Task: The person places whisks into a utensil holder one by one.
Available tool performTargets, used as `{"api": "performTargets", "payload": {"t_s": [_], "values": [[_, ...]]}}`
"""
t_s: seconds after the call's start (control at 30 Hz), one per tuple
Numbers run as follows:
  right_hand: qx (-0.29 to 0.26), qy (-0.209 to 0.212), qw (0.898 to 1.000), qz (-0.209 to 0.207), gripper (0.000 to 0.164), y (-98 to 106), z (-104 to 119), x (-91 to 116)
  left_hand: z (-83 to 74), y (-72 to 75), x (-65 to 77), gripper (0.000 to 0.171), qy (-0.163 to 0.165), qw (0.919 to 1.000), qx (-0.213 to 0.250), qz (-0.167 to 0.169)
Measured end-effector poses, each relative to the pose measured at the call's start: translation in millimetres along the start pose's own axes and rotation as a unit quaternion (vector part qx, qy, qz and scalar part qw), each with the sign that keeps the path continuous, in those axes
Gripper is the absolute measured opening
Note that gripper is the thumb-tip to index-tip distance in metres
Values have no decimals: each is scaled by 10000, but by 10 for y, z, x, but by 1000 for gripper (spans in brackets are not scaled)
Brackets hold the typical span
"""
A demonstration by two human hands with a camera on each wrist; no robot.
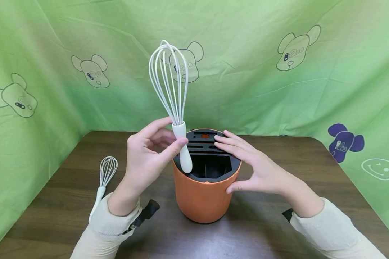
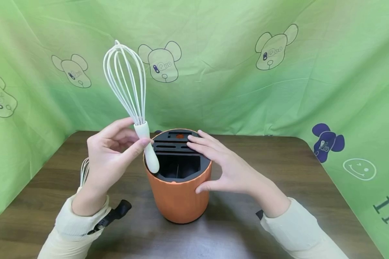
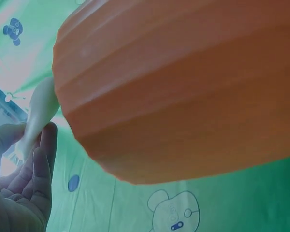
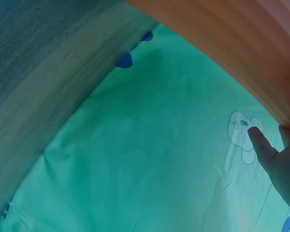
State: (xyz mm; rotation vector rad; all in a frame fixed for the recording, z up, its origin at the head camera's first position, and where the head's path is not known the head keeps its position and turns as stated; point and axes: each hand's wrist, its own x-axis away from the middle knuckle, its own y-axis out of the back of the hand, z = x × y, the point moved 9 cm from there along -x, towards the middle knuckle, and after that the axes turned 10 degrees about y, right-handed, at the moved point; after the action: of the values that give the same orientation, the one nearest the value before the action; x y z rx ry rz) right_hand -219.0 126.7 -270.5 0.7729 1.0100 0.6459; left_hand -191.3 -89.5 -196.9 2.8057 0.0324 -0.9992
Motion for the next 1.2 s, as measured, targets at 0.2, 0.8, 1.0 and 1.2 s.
{"api": "performTargets", "payload": {"t_s": [0.2,0.8,1.0,1.2], "values": [[43,66,10000,-36,103,-2,13,0,10,-97,4,41,-10,9999,94,113],[-69,23,9999,-70,104,-3,8,18,-23,-412,17,40,-232,9969,111,738],[-145,-21,9999,-61,105,-12,2,13,0,-512,13,40,-264,9952,96,936],[-216,149,9995,-177,102,0,15,2,-23,-608,26,40,-481,9912,53,1234]]}}
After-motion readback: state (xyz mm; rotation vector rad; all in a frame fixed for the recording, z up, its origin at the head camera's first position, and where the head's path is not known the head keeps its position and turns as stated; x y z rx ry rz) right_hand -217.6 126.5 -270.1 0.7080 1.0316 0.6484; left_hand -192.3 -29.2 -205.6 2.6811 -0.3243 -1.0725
